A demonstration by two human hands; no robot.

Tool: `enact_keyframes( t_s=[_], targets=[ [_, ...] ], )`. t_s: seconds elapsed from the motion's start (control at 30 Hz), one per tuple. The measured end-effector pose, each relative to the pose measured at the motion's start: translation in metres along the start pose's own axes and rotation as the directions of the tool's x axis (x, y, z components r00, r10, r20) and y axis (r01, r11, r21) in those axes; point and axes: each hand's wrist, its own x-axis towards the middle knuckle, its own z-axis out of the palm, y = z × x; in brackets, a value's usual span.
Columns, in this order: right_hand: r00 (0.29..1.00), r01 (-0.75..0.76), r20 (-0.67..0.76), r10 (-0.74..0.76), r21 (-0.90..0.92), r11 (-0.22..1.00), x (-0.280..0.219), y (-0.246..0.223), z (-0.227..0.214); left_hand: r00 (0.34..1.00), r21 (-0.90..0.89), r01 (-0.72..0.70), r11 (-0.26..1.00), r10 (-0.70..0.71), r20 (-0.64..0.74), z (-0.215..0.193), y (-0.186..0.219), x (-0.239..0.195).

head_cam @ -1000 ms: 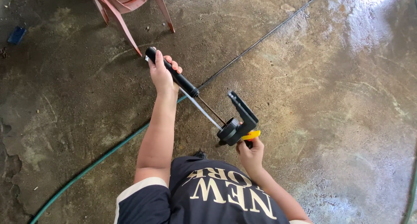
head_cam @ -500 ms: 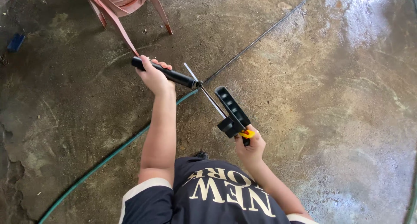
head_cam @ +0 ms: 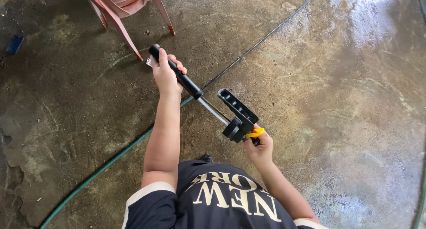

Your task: The person assembles a spray gun by attaching a yellow bottle to the handle, then connecting a metal rod and a black nozzle. The person walks to an outdoor area and connects the spray gun to a hose, then returns to the original area.

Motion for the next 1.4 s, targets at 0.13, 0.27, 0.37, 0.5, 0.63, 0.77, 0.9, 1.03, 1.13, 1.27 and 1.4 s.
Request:
enact_keyframes(
  t_s=[0.13, 0.27, 0.37, 0.5, 0.63, 0.77, 0.9, 1.03, 1.13, 1.27, 1.4],
  targets=[
    [0.997, 0.07, -0.023, -0.072, -0.058, 0.996, -0.008, 0.001, 0.004, 0.99, 0.003, 0.111, 0.994, -0.111, 0.081, -0.015, -0.016, 0.012],
    [0.994, 0.056, -0.083, -0.065, -0.103, 0.993, -0.016, 0.0, 0.015, 0.976, -0.143, 0.215, 0.966, -0.218, -0.004, -0.036, -0.042, 0.024],
    [0.992, 0.041, -0.114, -0.056, -0.133, 0.99, -0.021, 0.002, 0.02, 0.957, -0.224, 0.259, 0.94, -0.281, -0.075, -0.05, -0.057, 0.027],
    [0.99, 0.043, -0.124, -0.064, -0.168, 0.985, -0.022, -0.001, 0.027, 0.959, -0.181, 0.264, 0.947, -0.278, -0.052, -0.057, -0.058, 0.026],
    [0.98, 0.141, -0.103, -0.17, -0.239, 0.961, -0.014, -0.013, 0.033, 0.935, -0.224, 0.304, 0.926, -0.336, -0.118, -0.059, -0.064, 0.031],
    [0.992, 0.065, -0.09, -0.089, -0.241, 0.968, -0.006, -0.026, 0.04, 0.936, -0.161, 0.3, 0.94, -0.323, -0.139, -0.059, -0.064, 0.021],
    [0.993, 0.056, -0.082, -0.082, -0.278, 0.959, 0.003, -0.02, 0.049, 0.926, -0.15, 0.315, 0.937, -0.338, -0.167, -0.058, -0.068, 0.022],
    [0.993, 0.061, -0.083, -0.089, -0.287, 0.956, 0.008, -0.009, 0.055, 0.906, -0.15, 0.351, 0.924, -0.376, -0.195, -0.066, -0.078, 0.027],
    [0.999, -0.005, -0.049, -0.007, -0.249, 0.968, 0.009, -0.016, 0.053, 0.912, -0.127, 0.344, 0.931, -0.363, -0.19, -0.071, -0.083, 0.033],
    [1.0, -0.011, 0.009, 0.014, -0.264, 0.965, 0.008, -0.032, 0.05, 0.92, -0.036, 0.32, 0.947, -0.32, -0.227, -0.074, -0.084, 0.049],
    [1.0, 0.026, 0.02, -0.021, -0.317, 0.948, -0.006, -0.032, 0.043, 0.882, -0.043, 0.364, 0.93, -0.359, -0.305, -0.093, -0.097, 0.062]
  ],
)
